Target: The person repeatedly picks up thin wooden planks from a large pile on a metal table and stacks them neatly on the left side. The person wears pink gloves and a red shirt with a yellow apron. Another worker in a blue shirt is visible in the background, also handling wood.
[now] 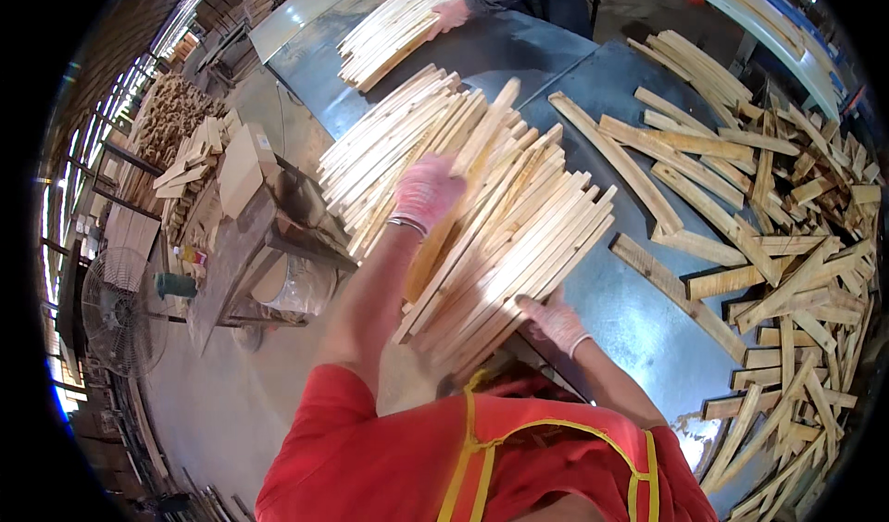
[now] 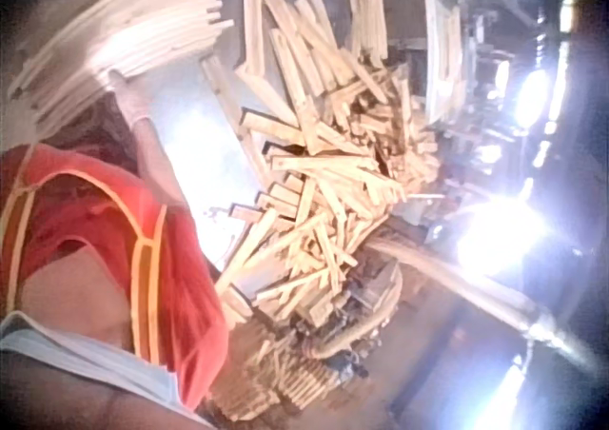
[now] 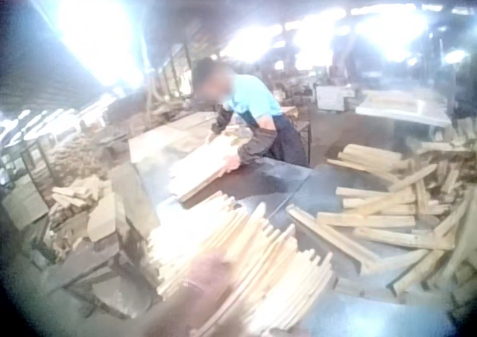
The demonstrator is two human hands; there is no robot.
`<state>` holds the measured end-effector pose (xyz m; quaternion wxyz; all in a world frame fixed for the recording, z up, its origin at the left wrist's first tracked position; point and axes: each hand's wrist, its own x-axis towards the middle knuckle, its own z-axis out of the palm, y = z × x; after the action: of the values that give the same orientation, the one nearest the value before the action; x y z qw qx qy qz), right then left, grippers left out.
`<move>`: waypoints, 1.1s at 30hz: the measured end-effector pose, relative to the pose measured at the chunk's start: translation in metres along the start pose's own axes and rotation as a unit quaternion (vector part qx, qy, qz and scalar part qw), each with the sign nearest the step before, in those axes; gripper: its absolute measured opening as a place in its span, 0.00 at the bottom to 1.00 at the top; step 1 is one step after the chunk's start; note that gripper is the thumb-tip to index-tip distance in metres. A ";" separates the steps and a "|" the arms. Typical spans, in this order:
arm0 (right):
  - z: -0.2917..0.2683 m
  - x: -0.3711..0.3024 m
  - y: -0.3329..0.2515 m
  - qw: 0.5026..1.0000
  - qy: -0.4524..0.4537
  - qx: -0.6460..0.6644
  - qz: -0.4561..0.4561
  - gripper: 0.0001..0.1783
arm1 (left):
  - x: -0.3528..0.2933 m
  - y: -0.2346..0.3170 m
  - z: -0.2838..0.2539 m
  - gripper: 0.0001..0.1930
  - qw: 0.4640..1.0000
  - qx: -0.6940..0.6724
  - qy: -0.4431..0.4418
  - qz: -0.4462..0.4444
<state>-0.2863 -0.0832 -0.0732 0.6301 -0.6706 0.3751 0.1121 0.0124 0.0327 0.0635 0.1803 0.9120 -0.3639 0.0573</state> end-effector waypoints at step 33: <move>0.099 0.236 -0.264 0.999 -0.051 -0.007 0.011 0.43 | 0.112 -0.268 0.049 0.51 0.962 0.075 -0.263 0.003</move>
<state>0.0792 -0.0969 -0.0367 0.6425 -0.6642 0.3491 0.1557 0.2765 0.1221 -0.0330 0.0095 0.9047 -0.3960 -0.1571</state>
